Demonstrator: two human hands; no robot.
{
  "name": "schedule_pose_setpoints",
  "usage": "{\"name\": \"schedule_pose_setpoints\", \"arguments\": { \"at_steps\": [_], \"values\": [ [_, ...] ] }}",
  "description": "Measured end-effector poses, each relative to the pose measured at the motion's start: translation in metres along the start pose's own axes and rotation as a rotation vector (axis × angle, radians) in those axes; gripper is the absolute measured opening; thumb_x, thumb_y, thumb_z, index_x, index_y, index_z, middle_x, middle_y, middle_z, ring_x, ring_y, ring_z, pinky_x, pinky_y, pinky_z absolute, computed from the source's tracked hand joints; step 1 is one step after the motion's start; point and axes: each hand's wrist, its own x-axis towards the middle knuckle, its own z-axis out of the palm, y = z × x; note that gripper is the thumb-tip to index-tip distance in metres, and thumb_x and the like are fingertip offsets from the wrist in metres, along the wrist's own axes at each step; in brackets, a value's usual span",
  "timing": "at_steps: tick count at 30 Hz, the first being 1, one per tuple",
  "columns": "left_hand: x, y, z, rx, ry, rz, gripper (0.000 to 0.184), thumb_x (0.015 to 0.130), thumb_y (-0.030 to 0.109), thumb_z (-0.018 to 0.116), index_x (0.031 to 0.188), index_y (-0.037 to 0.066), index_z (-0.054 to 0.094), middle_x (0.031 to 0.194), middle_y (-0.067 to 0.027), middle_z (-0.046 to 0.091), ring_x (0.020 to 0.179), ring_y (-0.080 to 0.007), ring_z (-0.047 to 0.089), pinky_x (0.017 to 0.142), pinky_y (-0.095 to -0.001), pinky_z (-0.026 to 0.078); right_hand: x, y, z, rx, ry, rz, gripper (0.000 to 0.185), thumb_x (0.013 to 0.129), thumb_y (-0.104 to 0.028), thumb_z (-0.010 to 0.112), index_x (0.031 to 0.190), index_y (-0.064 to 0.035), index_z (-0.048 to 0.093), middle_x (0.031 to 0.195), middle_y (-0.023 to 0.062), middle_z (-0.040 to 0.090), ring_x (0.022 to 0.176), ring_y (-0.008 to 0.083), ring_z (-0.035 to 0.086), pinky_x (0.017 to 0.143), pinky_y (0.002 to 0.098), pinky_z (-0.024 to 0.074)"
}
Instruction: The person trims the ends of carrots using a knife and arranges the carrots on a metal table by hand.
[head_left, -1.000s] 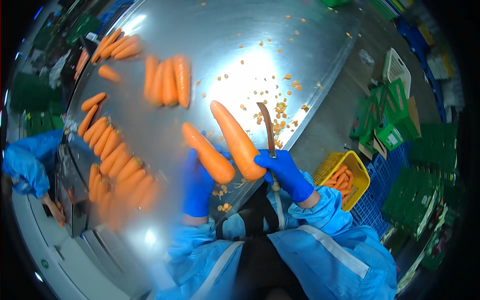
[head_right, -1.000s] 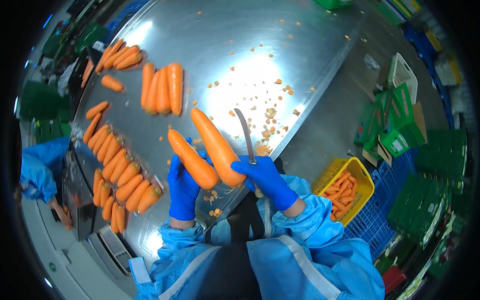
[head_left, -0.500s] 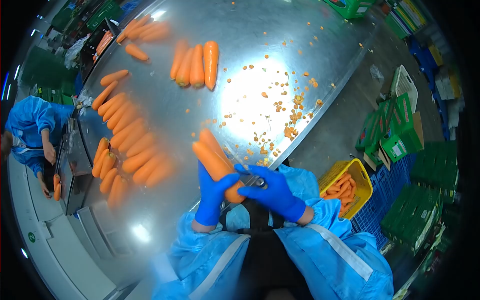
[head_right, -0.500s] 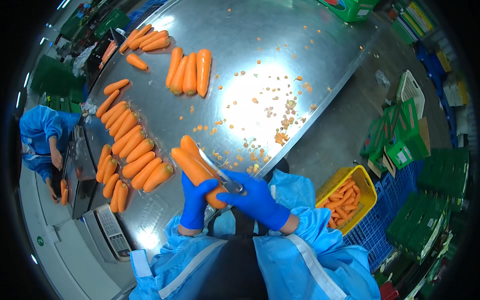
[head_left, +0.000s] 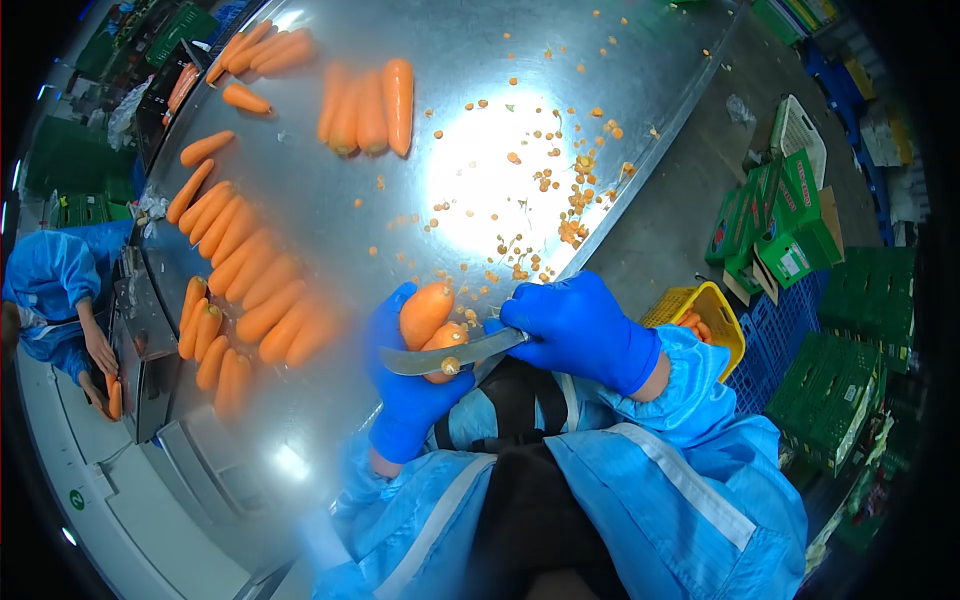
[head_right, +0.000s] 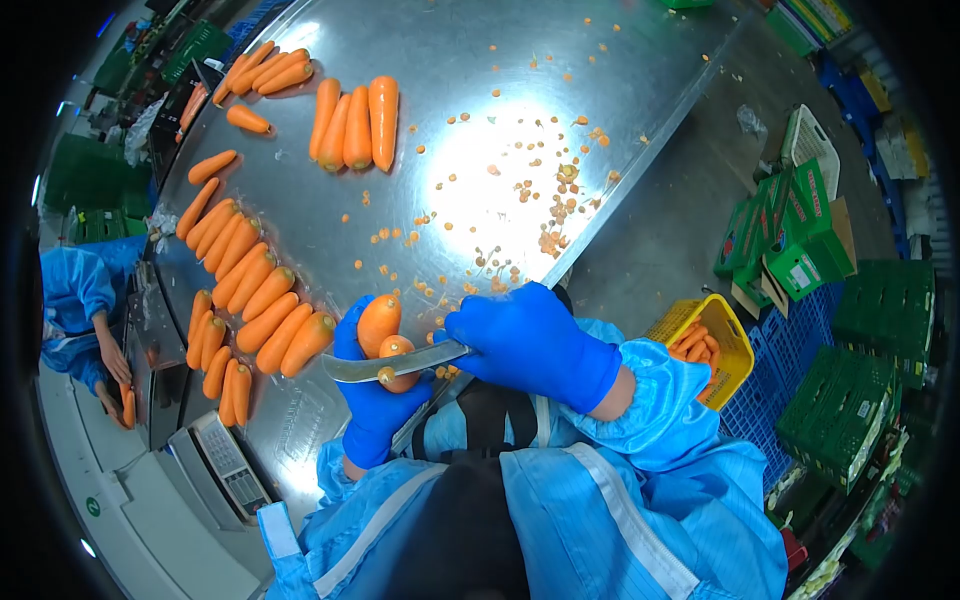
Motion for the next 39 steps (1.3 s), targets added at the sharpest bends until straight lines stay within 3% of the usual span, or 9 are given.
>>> {"name": "schedule_pose_setpoints", "arguments": {
  "at_steps": [4,8,14,20,23,29,31,34,39],
  "values": [
    [-0.002,0.000,-0.012,-0.027,-0.066,-0.012,0.080,0.062,0.011,0.080,0.132,0.002,0.043,0.121,-0.0101,0.054,0.114,-0.0231,0.055,0.100,-0.0368,0.041,-0.008,0.024,0.005,0.045,-0.011,0.074,0.016,0.076,-0.028,0.074,0.086,-0.0155,0.070,0.075,0.0054,0.063,0.063,0.0249,0.065,0.056,0.0332,0.0512],
    [0.006,0.026,-0.008,-0.102,-0.012,0.071,0.050,0.079,0.020,0.077,0.119,0.000,0.054,0.096,-0.0046,0.060,0.090,-0.0162,0.059,0.081,-0.0344,0.050,-0.013,0.033,-0.001,0.074,0.005,0.135,0.016,0.075,-0.026,0.073,0.085,-0.0145,0.070,0.075,0.0060,0.063,0.062,0.0255,0.065,0.055,0.0332,0.0504],
    [0.002,0.023,-0.002,-0.173,-0.017,0.072,0.053,0.083,0.026,0.075,0.124,0.001,0.054,0.110,-0.0091,0.063,0.100,-0.0211,0.061,0.090,-0.0392,0.048,0.010,0.019,-0.002,0.034,-0.023,0.077,0.018,0.074,-0.025,0.075,0.087,-0.0138,0.071,0.075,0.0066,0.063,0.062,0.0250,0.064,0.054,0.0319,0.0499],
    [0.002,0.016,-0.004,-0.074,-0.052,0.095,0.063,0.071,0.014,0.081,0.125,0.001,0.051,0.117,-0.0124,0.061,0.104,-0.0244,0.061,0.093,-0.0409,0.047,0.009,0.022,-0.003,-0.003,-0.028,0.058,0.021,0.073,-0.025,0.075,0.091,-0.0128,0.071,0.074,0.0076,0.063,0.062,0.0248,0.064,0.054,0.0324,0.0500],
    [-0.008,0.001,-0.003,-0.192,-0.097,-0.128,0.095,0.057,0.020,0.083,0.138,0.002,0.037,0.128,-0.0102,0.049,0.122,-0.0241,0.050,0.107,-0.0400,0.037,0.011,0.021,-0.003,0.000,-0.025,0.054,0.020,0.074,-0.025,0.074,0.090,-0.0126,0.071,0.074,0.0078,0.063,0.062,0.0251,0.064,0.055,0.0331,0.0503],
    [-0.014,0.007,-0.010,-0.050,-0.054,-0.131,0.072,0.068,0.011,0.078,0.132,0.003,0.044,0.115,-0.0118,0.058,0.113,-0.0273,0.056,0.096,-0.0421,0.045,-0.004,0.062,0.024,0.203,-0.038,0.372,0.019,0.081,-0.027,0.070,0.087,-0.0098,0.070,0.075,0.0085,0.066,0.063,0.0284,0.065,0.059,0.0361,0.0519],
    [0.002,-0.008,-0.025,-0.177,-0.183,0.037,0.074,0.074,0.023,0.076,0.136,0.005,0.040,0.116,-0.0118,0.057,0.111,-0.0278,0.056,0.096,-0.0429,0.045,-0.006,0.081,0.022,0.302,-0.153,0.682,0.020,0.082,-0.029,0.069,0.084,-0.0084,0.070,0.073,0.0088,0.067,0.063,0.0291,0.065,0.061,0.0368,0.0521],
    [-0.007,-0.007,-0.016,-0.942,0.124,-0.376,0.069,0.088,0.043,0.063,0.141,0.009,0.035,0.112,-0.0094,0.055,0.101,-0.0275,0.055,0.093,-0.0433,0.045,-0.002,0.059,0.035,0.568,0.003,0.675,0.022,0.082,-0.030,0.070,0.079,-0.0080,0.069,0.066,0.0092,0.063,0.062,0.0285,0.064,0.059,0.0354,0.0510],
    [0.031,0.017,-0.015,-1.694,0.376,-0.613,0.039,0.095,0.034,0.055,0.123,0.008,0.045,0.102,-0.0064,0.053,0.092,-0.0209,0.052,0.086,-0.0374,0.045,0.004,0.036,0.052,0.342,0.141,0.295,0.018,0.077,-0.027,0.075,0.085,-0.0125,0.069,0.071,0.0075,0.063,0.062,0.0261,0.064,0.056,0.0336,0.0495]
  ]
}}
